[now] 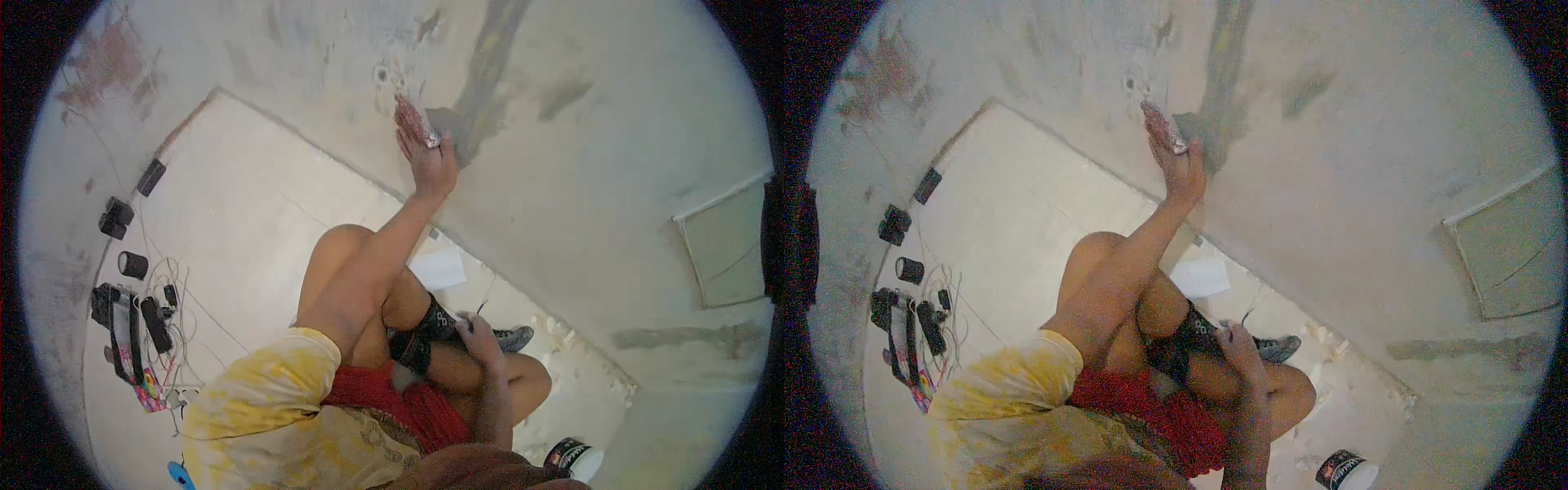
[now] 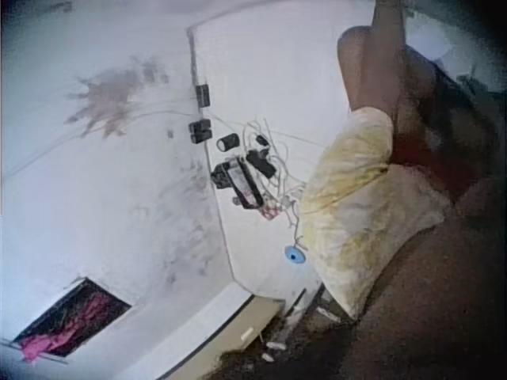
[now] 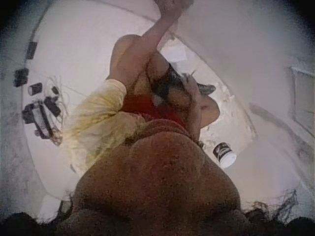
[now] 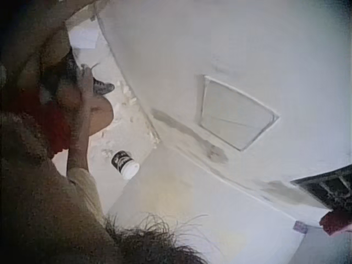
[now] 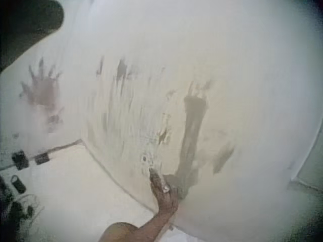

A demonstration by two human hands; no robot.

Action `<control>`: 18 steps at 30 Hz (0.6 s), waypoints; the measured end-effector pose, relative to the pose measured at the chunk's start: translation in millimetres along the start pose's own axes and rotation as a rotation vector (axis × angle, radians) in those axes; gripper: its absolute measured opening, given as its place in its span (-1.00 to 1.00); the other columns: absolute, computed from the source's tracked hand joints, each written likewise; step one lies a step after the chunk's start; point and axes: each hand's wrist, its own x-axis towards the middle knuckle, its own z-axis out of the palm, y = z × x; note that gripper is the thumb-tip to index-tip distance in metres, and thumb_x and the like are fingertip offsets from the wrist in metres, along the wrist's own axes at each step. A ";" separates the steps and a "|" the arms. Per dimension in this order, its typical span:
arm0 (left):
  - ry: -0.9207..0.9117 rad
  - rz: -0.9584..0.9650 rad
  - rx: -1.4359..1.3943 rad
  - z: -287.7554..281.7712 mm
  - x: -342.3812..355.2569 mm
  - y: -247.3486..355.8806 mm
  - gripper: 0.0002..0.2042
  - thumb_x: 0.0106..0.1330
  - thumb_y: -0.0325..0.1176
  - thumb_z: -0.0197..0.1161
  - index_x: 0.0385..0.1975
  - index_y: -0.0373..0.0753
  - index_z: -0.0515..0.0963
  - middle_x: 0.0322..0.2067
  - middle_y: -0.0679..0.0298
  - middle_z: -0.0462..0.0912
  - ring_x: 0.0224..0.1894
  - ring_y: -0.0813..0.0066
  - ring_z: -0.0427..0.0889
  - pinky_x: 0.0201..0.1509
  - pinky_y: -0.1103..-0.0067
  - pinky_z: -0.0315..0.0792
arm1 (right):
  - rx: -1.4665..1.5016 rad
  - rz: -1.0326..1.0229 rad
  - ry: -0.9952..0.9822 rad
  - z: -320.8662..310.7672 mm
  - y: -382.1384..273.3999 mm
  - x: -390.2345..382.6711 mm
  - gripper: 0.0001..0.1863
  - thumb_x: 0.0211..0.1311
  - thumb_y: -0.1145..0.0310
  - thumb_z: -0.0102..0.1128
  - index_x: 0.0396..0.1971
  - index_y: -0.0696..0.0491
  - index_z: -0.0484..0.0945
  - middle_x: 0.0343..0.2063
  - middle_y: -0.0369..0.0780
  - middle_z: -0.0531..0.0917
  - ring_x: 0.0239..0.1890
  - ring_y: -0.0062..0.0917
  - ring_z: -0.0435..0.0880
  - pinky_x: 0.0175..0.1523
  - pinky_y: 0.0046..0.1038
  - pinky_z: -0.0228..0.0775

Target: The person patches a damaged wall by first scraping the area with a tool, then applying white putty from a container using a scraper, and smoothing the surface by hand.

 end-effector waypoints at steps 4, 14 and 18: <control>-0.075 -0.049 -0.027 -1.3 -33.1 -5.3 -0.24 0.43 -0.06 -0.12 0.45 -0.31 -0.31 0.47 -0.01 -0.30 0.50 -0.04 -0.34 0.47 0.09 -0.44 | -0.062 0.050 -0.038 4.4 -3.7 2.1 -0.55 0.30 0.15 0.13 0.04 0.17 0.48 -0.04 0.08 0.58 0.08 -0.08 0.53 0.18 -0.22 0.34; 0.016 -0.103 -0.175 -11.9 14.7 27.3 -0.31 0.46 -0.09 -0.19 0.46 -0.22 -0.27 0.48 0.10 -0.25 0.52 0.12 -0.31 0.48 0.12 -0.44 | -0.289 0.246 -0.212 -75.1 -10.2 -16.7 -0.39 0.31 -0.09 0.05 0.15 0.09 0.44 0.17 0.02 0.46 0.23 -0.10 0.42 0.31 -0.21 0.22; 0.047 -0.153 -0.101 -5.7 15.8 0.1 -0.32 0.45 -0.14 -0.17 0.45 -0.29 -0.24 0.47 0.02 -0.21 0.51 0.03 -0.30 0.50 0.16 -0.41 | -0.242 0.213 -0.186 -106.3 26.6 -14.0 -0.41 0.30 -0.08 0.05 0.12 0.08 0.46 0.21 0.01 0.43 0.23 -0.13 0.43 0.30 -0.20 0.23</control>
